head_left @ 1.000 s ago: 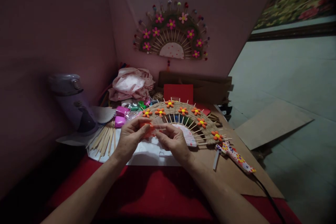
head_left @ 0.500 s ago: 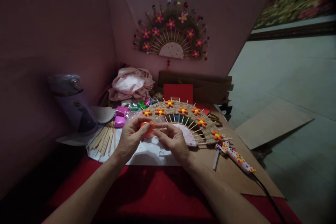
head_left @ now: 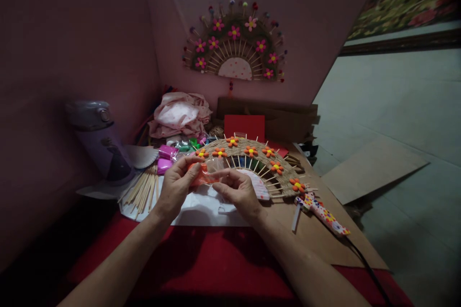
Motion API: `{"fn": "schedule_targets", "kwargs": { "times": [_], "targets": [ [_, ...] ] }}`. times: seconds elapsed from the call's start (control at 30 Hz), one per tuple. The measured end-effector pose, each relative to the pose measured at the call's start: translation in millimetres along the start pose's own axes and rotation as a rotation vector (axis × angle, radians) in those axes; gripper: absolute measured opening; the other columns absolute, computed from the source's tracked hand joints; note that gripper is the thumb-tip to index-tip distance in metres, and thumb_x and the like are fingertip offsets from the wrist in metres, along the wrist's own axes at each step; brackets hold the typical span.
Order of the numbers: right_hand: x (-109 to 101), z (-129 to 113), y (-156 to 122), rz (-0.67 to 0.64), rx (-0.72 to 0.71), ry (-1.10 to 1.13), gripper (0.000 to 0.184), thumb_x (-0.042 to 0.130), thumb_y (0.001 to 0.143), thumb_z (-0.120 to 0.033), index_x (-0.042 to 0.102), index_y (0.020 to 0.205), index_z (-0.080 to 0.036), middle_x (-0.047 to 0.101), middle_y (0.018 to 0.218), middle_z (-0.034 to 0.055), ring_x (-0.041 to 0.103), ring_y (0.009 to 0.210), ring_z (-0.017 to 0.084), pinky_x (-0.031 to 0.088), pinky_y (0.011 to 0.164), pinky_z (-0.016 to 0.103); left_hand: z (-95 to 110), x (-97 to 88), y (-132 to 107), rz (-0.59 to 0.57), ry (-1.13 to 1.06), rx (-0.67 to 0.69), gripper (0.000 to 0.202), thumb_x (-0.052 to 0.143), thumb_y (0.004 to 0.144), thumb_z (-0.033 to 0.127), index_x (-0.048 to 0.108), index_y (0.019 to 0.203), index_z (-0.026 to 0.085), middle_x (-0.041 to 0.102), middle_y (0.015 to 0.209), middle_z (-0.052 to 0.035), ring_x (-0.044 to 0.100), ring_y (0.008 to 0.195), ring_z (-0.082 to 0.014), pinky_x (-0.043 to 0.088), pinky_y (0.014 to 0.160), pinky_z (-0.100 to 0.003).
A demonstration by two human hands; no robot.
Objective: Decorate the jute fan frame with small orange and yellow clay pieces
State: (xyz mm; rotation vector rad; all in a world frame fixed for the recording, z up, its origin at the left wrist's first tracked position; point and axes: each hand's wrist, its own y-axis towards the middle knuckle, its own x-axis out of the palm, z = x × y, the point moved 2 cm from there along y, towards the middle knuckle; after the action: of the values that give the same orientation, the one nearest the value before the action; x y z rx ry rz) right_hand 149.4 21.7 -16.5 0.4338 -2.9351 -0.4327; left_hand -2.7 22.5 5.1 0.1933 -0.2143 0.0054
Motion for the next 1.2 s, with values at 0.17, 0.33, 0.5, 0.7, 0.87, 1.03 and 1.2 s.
{"fn": "schedule_targets", "kwargs": {
  "times": [0.17,0.33,0.5,0.7,0.87,1.03,1.2],
  "targets": [
    [-0.8,-2.0,0.6,-0.007,0.025,0.020,0.021,0.070,0.072,-0.030,0.054,0.079,-0.018,0.045,0.046,-0.0100,0.034,0.038,0.004,0.027,0.038,0.015,5.0,0.7,-1.8,0.021,0.019,0.002,0.026,0.067,0.073,0.036,0.061,0.090,0.017,0.055,0.073,0.0013,0.049,0.055,-0.0064,0.039,0.043,-0.014],
    [0.3,-0.2,-0.8,-0.095,0.010,-0.062,0.020,0.067,0.074,-0.027,0.057,0.088,-0.019,0.042,0.048,-0.0101,0.035,0.041,0.005,0.030,0.041,0.017,2.6,1.9,-1.1,0.007,0.007,-0.011,0.024,0.066,0.073,0.035,0.061,0.089,0.018,0.054,0.070,0.0024,0.048,0.053,-0.0057,0.039,0.043,-0.014],
    [-1.1,-1.6,-2.1,-0.051,-0.073,-0.167,0.018,0.066,0.074,-0.025,0.061,0.090,-0.018,0.042,0.050,-0.0087,0.038,0.044,0.005,0.030,0.043,0.018,-0.1,1.1,-0.2,0.004,-0.039,-0.082,0.026,0.068,0.072,0.035,0.060,0.089,0.018,0.050,0.065,0.0051,0.039,0.042,-0.0020,0.032,0.036,-0.012],
    [1.8,1.6,-4.2,-0.048,-0.082,-0.144,0.013,0.066,0.074,-0.026,0.059,0.079,-0.017,0.049,0.050,-0.0070,0.040,0.042,0.005,0.032,0.042,0.018,-5.8,1.1,3.6,-0.074,-0.119,-0.277,0.026,0.068,0.069,0.035,0.059,0.082,0.014,0.049,0.052,0.0057,0.032,0.031,-0.0018,0.020,0.029,-0.013],
    [3.7,-4.0,-4.6,0.122,-0.059,0.029,0.021,0.066,0.075,-0.033,0.051,0.074,-0.018,0.046,0.047,-0.0089,0.037,0.038,0.004,0.029,0.038,0.017,-1.7,4.9,0.9,-0.148,-0.128,-0.092,0.039,0.067,0.073,0.041,0.061,0.103,0.017,0.065,0.077,-0.0032,0.058,0.057,-0.0095,0.043,0.048,-0.018],
    [4.4,-7.9,-3.6,0.174,0.008,0.156,0.020,0.069,0.073,-0.032,0.057,0.074,-0.016,0.042,0.040,-0.0100,0.031,0.032,0.003,0.022,0.033,0.016,0.6,6.7,-2.7,-0.205,0.001,0.029,0.030,0.076,0.064,0.023,0.069,0.092,0.018,0.069,0.090,-0.0043,0.063,0.079,-0.0140,0.049,0.069,-0.022],
    [2.8,-7.8,-3.9,0.158,-0.014,0.129,0.023,0.068,0.074,-0.033,0.068,0.090,-0.015,0.044,0.039,-0.0089,0.033,0.032,0.003,0.025,0.034,0.017,-0.8,5.8,-1.0,-0.117,0.002,-0.014,0.021,0.075,0.065,0.026,0.071,0.083,0.015,0.069,0.078,-0.0039,0.062,0.069,-0.0123,0.049,0.064,-0.022]
  ]
}}
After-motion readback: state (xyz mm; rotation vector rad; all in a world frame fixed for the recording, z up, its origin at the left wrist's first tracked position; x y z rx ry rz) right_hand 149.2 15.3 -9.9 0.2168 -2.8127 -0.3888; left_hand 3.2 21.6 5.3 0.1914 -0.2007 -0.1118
